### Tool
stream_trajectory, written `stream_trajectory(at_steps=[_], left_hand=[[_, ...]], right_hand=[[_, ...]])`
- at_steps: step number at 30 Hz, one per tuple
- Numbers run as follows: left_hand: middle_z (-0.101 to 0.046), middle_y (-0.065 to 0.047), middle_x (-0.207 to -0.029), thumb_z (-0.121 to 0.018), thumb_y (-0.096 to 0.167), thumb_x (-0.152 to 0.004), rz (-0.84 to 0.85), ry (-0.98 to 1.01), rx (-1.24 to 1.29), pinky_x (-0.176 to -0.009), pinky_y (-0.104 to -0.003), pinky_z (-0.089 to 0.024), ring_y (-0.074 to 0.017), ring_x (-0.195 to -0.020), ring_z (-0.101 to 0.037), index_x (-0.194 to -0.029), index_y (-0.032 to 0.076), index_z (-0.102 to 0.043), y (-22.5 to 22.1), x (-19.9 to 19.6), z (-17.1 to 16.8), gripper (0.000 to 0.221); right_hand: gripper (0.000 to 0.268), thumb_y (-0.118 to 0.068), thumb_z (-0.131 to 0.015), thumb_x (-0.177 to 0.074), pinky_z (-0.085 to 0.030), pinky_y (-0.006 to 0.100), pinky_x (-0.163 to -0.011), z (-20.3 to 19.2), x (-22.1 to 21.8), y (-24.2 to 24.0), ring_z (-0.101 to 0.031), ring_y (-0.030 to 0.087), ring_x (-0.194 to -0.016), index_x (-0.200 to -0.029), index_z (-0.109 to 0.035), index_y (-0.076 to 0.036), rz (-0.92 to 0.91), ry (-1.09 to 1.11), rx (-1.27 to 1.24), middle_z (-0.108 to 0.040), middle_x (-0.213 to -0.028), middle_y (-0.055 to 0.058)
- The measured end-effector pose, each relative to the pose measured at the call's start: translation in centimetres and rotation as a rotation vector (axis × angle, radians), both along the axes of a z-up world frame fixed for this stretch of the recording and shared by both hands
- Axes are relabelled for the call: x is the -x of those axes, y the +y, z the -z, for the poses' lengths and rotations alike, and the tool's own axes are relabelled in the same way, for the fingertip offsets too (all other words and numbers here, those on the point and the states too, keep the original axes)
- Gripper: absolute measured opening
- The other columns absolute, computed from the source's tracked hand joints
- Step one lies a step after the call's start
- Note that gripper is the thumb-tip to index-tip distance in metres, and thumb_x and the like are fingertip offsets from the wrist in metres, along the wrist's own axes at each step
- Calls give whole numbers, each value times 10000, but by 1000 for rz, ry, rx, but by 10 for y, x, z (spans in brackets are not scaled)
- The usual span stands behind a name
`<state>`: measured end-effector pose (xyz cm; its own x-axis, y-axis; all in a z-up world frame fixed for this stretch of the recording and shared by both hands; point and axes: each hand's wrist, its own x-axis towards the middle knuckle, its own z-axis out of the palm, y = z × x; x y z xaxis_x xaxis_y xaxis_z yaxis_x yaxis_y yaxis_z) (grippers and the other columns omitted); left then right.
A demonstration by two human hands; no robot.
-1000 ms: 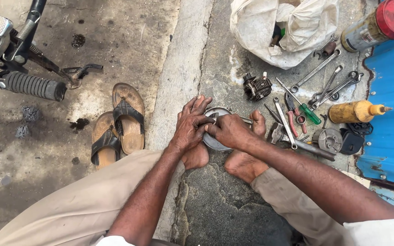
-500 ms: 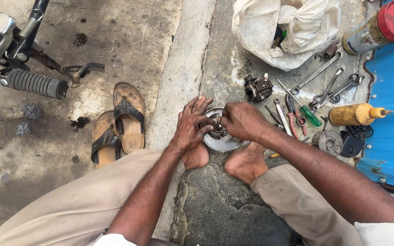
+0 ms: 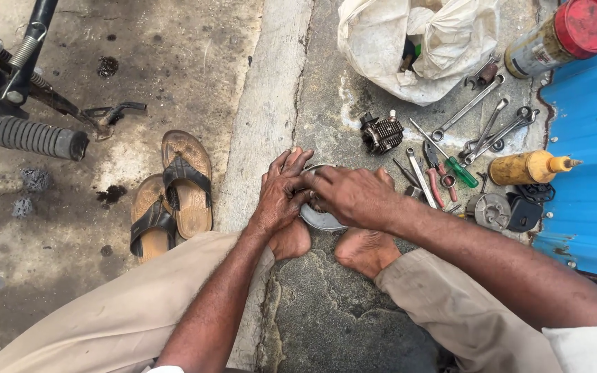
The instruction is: Repairing a motorcycle engine component by assembling and checking gears and bolts.
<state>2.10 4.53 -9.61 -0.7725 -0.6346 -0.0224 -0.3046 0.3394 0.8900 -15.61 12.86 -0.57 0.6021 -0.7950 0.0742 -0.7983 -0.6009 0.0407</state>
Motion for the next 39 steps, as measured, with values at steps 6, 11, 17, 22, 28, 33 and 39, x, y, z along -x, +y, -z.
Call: stream_trajectory(at_steps=[6,11,17,22,28,33,39], left_hand=[[-458,95,-1606,-823,244,-805,15,-15,44,-1252,-550,-185,-309,-1561,-237,-982,231,-839,-1,-3,2,178],[-439,98,-1605,-834,278,-775,27,-4,25,-1240,-540,-196,-301,-1542,-231,-994,221,-829,-3,-4,-4,226],[-439,114,-1605,-821,316,-770,17,-20,11,-1258,-524,-197,-289,-1552,-223,-960,234,-840,0,0,7,208],[-449,117,-1604,-833,327,-766,32,-28,11,-1252,-530,-200,-283,-1563,-216,-931,221,-831,0,-3,3,196],[-464,106,-1596,-836,319,-752,15,-2,33,-1263,-521,-225,-313,-1562,-239,-934,232,-835,-1,-3,28,202],[-437,75,-1662,-776,179,-845,31,60,82,-1287,-517,-214,-326,-1582,-253,-1054,237,-831,-4,-7,31,223],[-471,79,-1597,-844,227,-797,2,31,2,-1246,-526,-201,-324,-1561,-251,-960,211,-841,-2,-5,4,163]], right_hand=[[505,-483,-652,-1014,-595,455,-755,18,-14,-4,-782,285,-748,-1014,-787,3,943,-399,-854,-750,-767,145],[367,-305,-689,-950,-622,430,-696,15,-1,-9,-760,284,-795,-1181,-722,-22,584,-104,-631,-724,-907,159],[270,-273,-664,-859,-601,457,-759,-15,3,-19,-730,298,-936,-1007,-735,-59,-36,141,-116,-688,-986,118],[420,-423,-707,-964,-591,482,-725,-13,-8,-9,-725,289,-821,-1035,-718,-9,796,-280,-606,-708,-876,178],[414,-417,-618,-1048,-577,428,-683,18,-19,-8,-750,275,-742,-975,-748,-31,880,-257,-771,-745,-809,179],[334,-274,-641,-1069,-572,413,-702,-7,-13,-15,-693,221,-795,-981,-707,42,-96,296,-420,-675,-893,127],[299,-212,-652,-919,-570,450,-551,24,1,33,-703,260,-666,-1004,-682,73,413,-357,-324,-688,-991,204]])
